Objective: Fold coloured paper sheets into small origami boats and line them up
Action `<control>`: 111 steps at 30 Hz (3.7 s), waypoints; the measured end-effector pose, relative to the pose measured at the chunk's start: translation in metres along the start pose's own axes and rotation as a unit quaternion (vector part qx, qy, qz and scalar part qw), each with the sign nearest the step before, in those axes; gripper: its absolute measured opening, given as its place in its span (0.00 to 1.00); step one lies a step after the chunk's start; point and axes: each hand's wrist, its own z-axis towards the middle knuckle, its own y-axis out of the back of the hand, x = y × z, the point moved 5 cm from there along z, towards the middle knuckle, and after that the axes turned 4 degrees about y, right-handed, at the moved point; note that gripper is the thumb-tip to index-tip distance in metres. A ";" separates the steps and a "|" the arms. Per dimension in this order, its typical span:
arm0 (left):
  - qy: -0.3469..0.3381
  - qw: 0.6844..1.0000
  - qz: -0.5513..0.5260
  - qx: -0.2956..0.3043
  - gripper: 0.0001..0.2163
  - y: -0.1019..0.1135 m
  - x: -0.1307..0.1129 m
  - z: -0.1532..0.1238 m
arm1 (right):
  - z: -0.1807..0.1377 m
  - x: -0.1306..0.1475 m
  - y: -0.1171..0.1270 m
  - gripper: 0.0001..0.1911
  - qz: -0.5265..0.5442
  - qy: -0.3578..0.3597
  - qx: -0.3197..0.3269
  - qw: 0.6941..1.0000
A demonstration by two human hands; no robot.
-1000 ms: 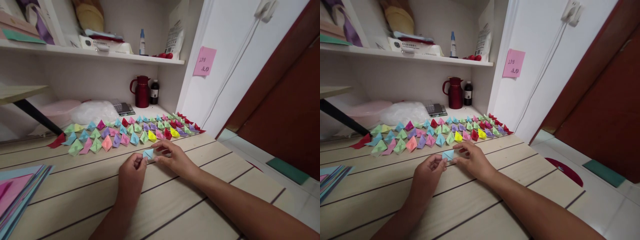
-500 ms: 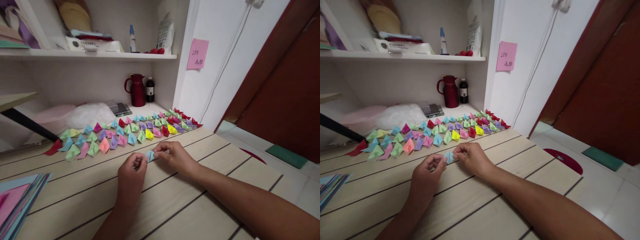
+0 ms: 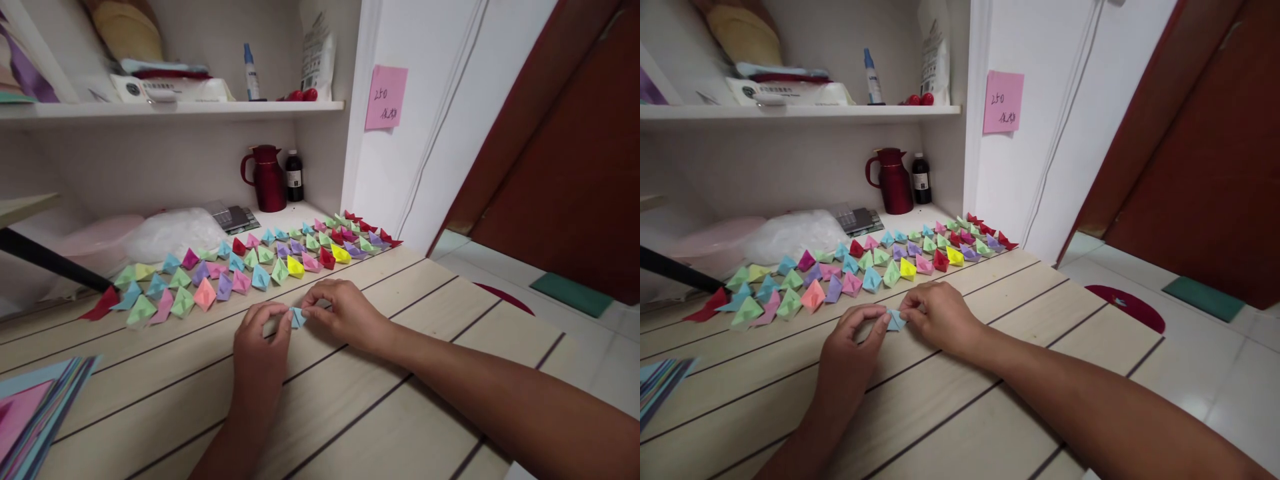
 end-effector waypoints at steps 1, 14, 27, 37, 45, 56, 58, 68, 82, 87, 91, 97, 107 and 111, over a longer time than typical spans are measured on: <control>0.016 1.000 -0.002 0.006 0.05 0.000 0.000 -0.001 | 0.000 0.000 0.000 0.03 0.001 0.001 -0.001 1.000; 0.021 0.999 0.033 -0.014 0.02 0.002 -0.006 -0.005 | -0.003 0.006 -0.001 0.03 0.055 -0.011 -0.002 0.998; -0.032 0.998 0.048 -0.010 0.02 0.001 -0.017 -0.011 | -0.005 0.010 -0.001 0.04 0.065 0.015 -0.019 0.998; 0.009 0.996 0.075 -0.053 0.02 0.005 -0.013 -0.012 | -0.004 0.015 0.003 0.06 0.006 0.028 -0.030 0.999; 0.212 0.970 -0.073 -0.091 0.03 0.016 0.018 0.002 | -0.001 0.012 0.014 0.08 0.018 0.021 -0.059 0.998; 0.052 0.997 -0.036 0.034 0.05 -0.003 -0.004 -0.001 | -0.003 0.013 0.004 0.05 0.012 0.051 -0.039 0.998; 0.053 0.998 -0.033 0.024 0.04 -0.001 -0.006 -0.002 | -0.003 0.014 0.004 0.05 0.002 0.055 -0.038 0.998; -0.007 1.000 0.012 0.019 0.04 -0.002 -0.010 -0.005 | -0.004 0.015 0.001 0.05 -0.038 0.077 -0.036 0.996; -0.053 0.996 0.069 -0.023 0.04 -0.006 -0.016 -0.011 | -0.006 0.017 -0.002 0.06 0.003 0.052 -0.026 0.998; -0.042 0.996 0.077 -0.031 0.04 -0.005 -0.015 -0.012 | -0.006 0.017 -0.001 0.07 0.024 0.032 -0.034 0.999; -0.038 0.996 0.073 -0.032 0.04 -0.005 -0.014 -0.013 | -0.006 0.016 -0.001 0.07 0.041 0.029 -0.034 0.998; -0.010 0.998 0.056 -0.027 0.03 -0.008 -0.014 -0.015 | -0.007 0.016 -0.002 0.08 0.076 0.029 -0.034 0.996; 0.151 0.988 -0.021 -0.040 0.02 0.003 0.011 -0.004 | 0.001 -0.005 0.007 0.07 0.116 0.009 -0.074 0.990; -0.009 0.998 0.055 -0.039 0.03 0.000 -0.008 -0.009 | -0.001 -0.004 0.000 0.04 0.144 0.004 -0.030 0.989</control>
